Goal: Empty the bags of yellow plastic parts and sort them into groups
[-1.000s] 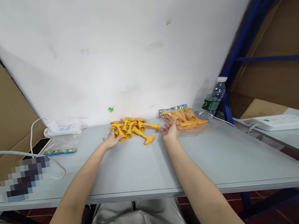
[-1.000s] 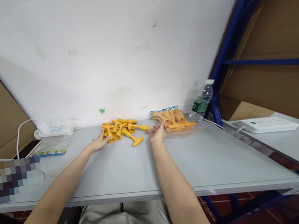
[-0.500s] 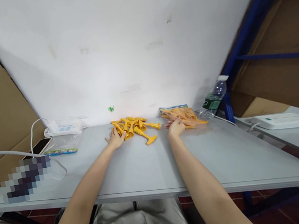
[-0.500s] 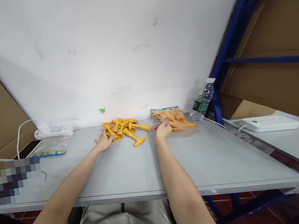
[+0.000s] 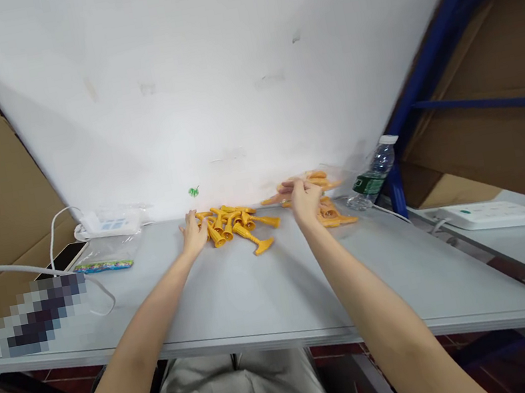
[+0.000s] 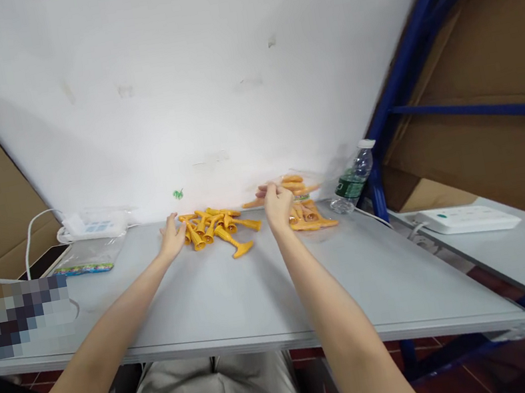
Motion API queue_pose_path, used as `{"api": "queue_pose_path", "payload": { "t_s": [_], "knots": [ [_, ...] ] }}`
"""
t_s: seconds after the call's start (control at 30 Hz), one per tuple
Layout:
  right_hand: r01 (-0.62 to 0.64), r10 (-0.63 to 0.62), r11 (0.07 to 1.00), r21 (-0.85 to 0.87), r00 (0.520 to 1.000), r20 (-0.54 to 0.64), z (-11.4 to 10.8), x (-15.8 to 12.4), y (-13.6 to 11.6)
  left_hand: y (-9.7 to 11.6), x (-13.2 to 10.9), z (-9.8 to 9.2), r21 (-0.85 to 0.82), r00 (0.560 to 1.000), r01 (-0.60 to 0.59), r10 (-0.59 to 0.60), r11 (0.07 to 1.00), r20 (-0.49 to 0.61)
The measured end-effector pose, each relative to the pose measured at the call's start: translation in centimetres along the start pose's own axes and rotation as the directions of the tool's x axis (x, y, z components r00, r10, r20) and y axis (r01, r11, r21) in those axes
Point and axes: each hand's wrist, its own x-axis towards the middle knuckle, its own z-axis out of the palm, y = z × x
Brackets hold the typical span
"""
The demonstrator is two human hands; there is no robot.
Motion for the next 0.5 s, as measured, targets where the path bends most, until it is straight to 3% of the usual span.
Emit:
{"api": "queue_pose_path", "payload": {
  "t_s": [0.1,0.17,0.23,0.3,0.37,0.43,0.5],
  "knots": [
    [-0.104,0.079,0.966,0.239,0.991,0.110,1.7,-1.3,-2.6,1.1,0.0,-0.5,-0.289,0.999,-0.032,0.025,0.957,-0.028],
    [-0.205,0.136,0.906,0.370,0.970,0.203,2.8,-2.4,-4.1,1.9,0.1,-0.7,-0.540,0.995,0.100,-0.087,0.836,0.049],
    [-0.304,0.167,0.835,0.459,0.934,0.316,3.8,-3.6,-5.2,2.6,0.2,-1.2,-0.720,0.955,0.297,-0.200,0.627,0.220],
    [-0.421,0.207,0.763,0.490,0.878,0.431,4.6,-4.6,-5.6,2.9,0.3,-1.9,-0.803,0.911,0.412,-0.189,0.431,0.366],
    [-0.528,0.255,0.701,0.480,0.813,0.522,5.3,-5.4,-5.4,3.0,0.5,-2.8,-0.849,0.906,0.421,-0.111,0.318,0.408],
    [-0.597,0.303,0.656,0.461,0.768,0.564,5.7,-5.9,-4.7,2.6,0.7,-3.4,-0.874,0.913,0.405,-0.078,0.268,0.399],
    [-0.635,0.349,0.627,0.451,0.747,0.566,6.1,-6.2,-3.6,2.1,1.1,-3.5,-0.862,0.905,0.424,-0.134,0.278,0.403]
  ]
}}
